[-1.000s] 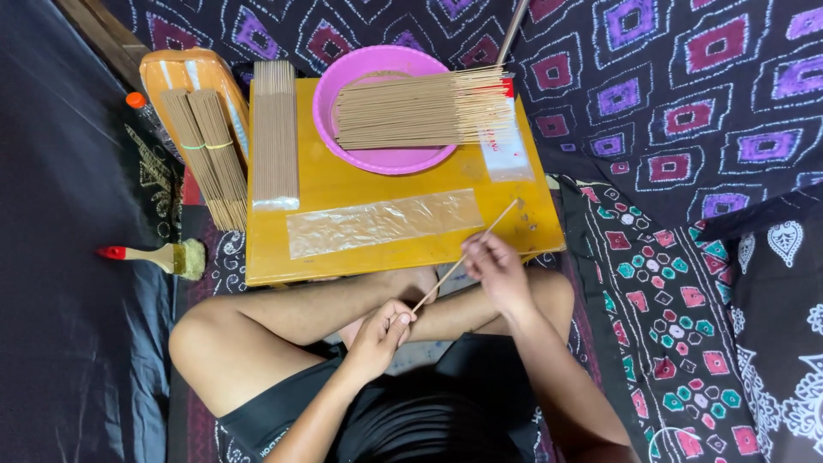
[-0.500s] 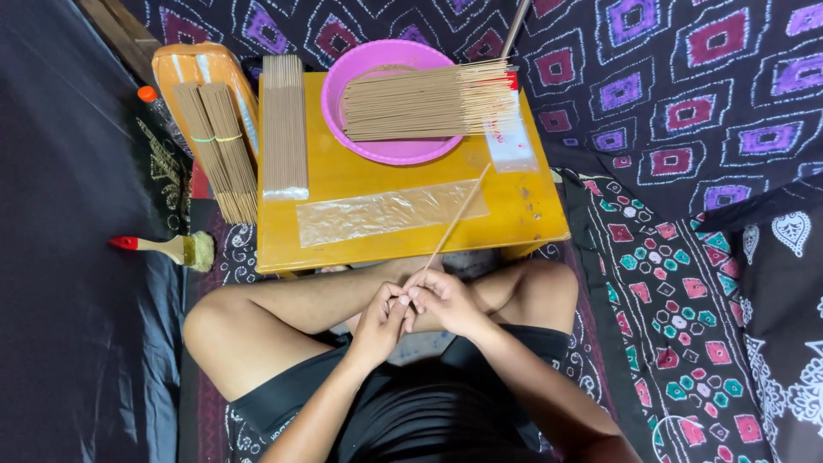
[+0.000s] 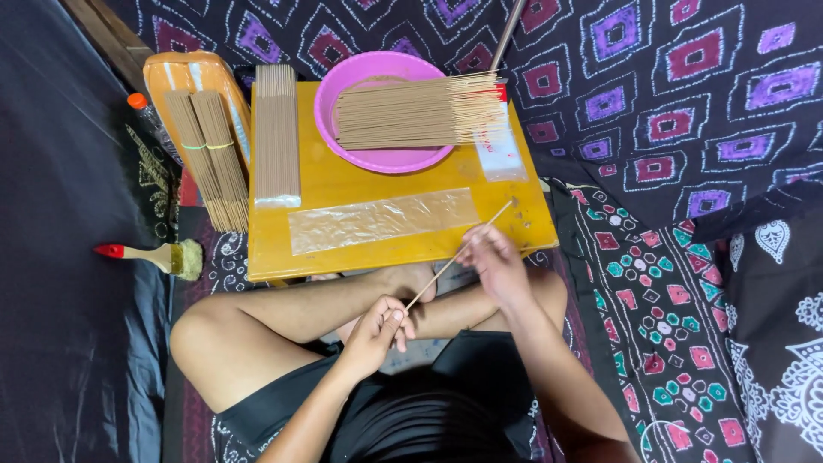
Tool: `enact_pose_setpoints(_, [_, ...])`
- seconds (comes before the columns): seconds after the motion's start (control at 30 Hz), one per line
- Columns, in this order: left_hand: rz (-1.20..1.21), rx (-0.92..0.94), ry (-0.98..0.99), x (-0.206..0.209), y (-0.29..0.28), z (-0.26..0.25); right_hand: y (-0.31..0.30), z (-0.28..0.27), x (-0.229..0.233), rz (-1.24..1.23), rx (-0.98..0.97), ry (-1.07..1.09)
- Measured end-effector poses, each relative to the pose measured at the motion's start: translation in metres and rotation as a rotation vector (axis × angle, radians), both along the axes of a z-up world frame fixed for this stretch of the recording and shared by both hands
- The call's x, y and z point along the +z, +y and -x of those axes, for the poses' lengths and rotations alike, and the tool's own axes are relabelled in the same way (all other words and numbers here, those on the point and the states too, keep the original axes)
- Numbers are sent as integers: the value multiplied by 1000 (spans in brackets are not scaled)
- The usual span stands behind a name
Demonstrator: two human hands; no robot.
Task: The person organizes and packages incense sticks by gathering them from a bowl, aligning them, and placing them into clear plastic sleeves.
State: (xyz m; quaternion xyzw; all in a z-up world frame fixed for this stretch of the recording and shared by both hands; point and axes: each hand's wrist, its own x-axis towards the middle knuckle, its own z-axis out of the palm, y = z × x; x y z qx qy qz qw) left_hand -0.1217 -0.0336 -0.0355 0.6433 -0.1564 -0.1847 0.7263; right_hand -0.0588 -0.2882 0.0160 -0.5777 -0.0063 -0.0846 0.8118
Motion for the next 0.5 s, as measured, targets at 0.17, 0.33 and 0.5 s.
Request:
enact_pose_setpoints(0.17, [-101,11,-60,26,-17,-2,37,42,-25,341,475,16])
enact_pose_setpoints(0.33, [-153,13,-96,19,-23,-3,21,36,-43,317,400,36])
enact_pose_setpoints(0.5, [-352,26,-111,31,-22,-2,-20,6,-38,243,193,-30])
